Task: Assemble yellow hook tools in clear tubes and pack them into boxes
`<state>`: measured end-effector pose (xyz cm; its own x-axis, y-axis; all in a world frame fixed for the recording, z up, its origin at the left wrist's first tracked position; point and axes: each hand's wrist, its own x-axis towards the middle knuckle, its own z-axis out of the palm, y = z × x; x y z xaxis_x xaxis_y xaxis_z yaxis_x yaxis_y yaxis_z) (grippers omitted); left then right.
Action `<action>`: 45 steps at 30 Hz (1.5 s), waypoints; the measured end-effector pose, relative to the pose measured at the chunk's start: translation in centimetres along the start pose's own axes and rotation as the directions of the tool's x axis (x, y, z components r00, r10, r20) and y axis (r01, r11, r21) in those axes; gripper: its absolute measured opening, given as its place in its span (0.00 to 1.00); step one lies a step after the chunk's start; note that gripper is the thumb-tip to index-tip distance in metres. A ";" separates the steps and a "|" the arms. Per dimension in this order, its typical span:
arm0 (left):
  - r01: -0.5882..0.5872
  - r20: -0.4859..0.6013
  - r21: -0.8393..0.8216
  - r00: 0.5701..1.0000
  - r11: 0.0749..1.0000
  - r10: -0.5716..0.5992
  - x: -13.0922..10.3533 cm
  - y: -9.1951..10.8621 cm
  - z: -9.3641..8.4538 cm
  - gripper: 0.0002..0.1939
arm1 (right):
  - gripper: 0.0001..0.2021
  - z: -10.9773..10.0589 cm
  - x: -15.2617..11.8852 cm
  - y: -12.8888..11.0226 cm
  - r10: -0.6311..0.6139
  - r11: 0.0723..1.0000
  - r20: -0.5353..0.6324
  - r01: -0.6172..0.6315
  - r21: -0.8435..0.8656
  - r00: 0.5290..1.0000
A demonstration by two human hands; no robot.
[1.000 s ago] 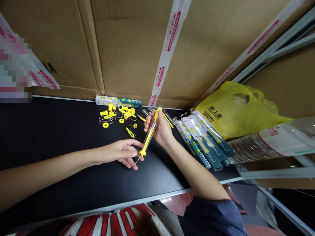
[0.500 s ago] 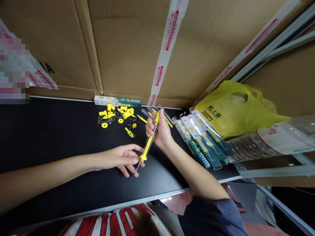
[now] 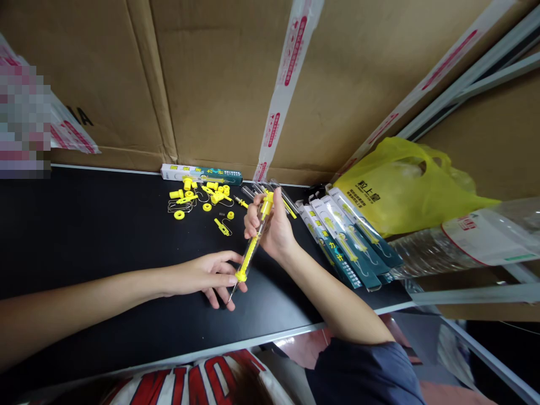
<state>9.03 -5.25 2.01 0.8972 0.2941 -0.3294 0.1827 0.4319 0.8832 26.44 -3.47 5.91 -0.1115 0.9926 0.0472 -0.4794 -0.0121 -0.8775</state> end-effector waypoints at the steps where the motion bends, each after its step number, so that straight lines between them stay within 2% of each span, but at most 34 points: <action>1: -0.002 -0.011 0.009 1.000 1.000 0.002 0.0 0.0 0.0 0.23 | 0.26 0.0 0.0 0.0 -0.003 1.000 -0.004 0.003 0.000 1.000; 7: 0.003 -0.084 0.054 0.996 0.999 0.002 0.2 0.0 0.0 0.24 | 0.19 -0.3 0.0 0.1 -0.006 1.000 0.008 0.006 0.005 1.000; 11: 0.010 -0.095 0.083 0.995 0.996 -0.002 0.3 0.0 0.0 0.22 | 0.15 -0.2 -0.3 0.5 0.010 0.998 0.028 -0.008 -0.069 1.000; 16: 0.038 -0.100 0.091 0.995 0.995 -0.029 0.2 0.1 0.1 0.17 | 0.17 0.1 -0.5 1.0 -0.079 0.978 0.009 0.080 -0.194 0.997; 18: 0.045 -0.088 0.066 0.995 0.997 -0.039 0.0 0.4 0.1 0.17 | 0.15 -0.2 -0.5 1.0 -0.097 0.971 0.064 0.108 -0.215 0.993; 20: 0.020 -0.059 0.025 0.998 0.999 -0.019 -0.2 0.7 0.0 0.18 | 0.14 -0.8 -0.4 0.7 -0.047 0.959 0.170 0.092 -0.267 0.984; 24: -0.038 -0.014 -0.038 0.999 0.999 0.038 -0.4 1.2 -0.5 0.19 | 0.16 -2.3 -0.1 0.0 0.148 0.908 0.392 0.033 -0.418 0.908; 27: -0.040 -0.005 -0.035 0.999 0.999 0.040 -0.4 1.2 -0.7 0.18 | 0.16 -2.8 0.1 -0.2 0.202 0.903 0.452 0.014 -0.430 0.869; 32: -0.078 -0.037 0.020 0.996 0.997 0.078 -0.2 1.0 -0.5 0.17 | 0.17 -2.7 -0.1 -0.3 0.190 0.910 0.455 0.019 -0.415 0.870; 45: -0.124 -0.167 0.090 0.976 0.988 0.138 0.1 0.6 -0.2 0.17 | 0.15 -2.3 -0.4 -0.1 0.108 0.897 0.384 0.076 -0.436 0.917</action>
<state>9.16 -4.75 2.43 0.8338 0.4893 -0.2558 0.1057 0.3132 0.9438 28.48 -3.57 4.87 -0.4886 0.8625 0.1314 -0.0591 0.1176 -0.9913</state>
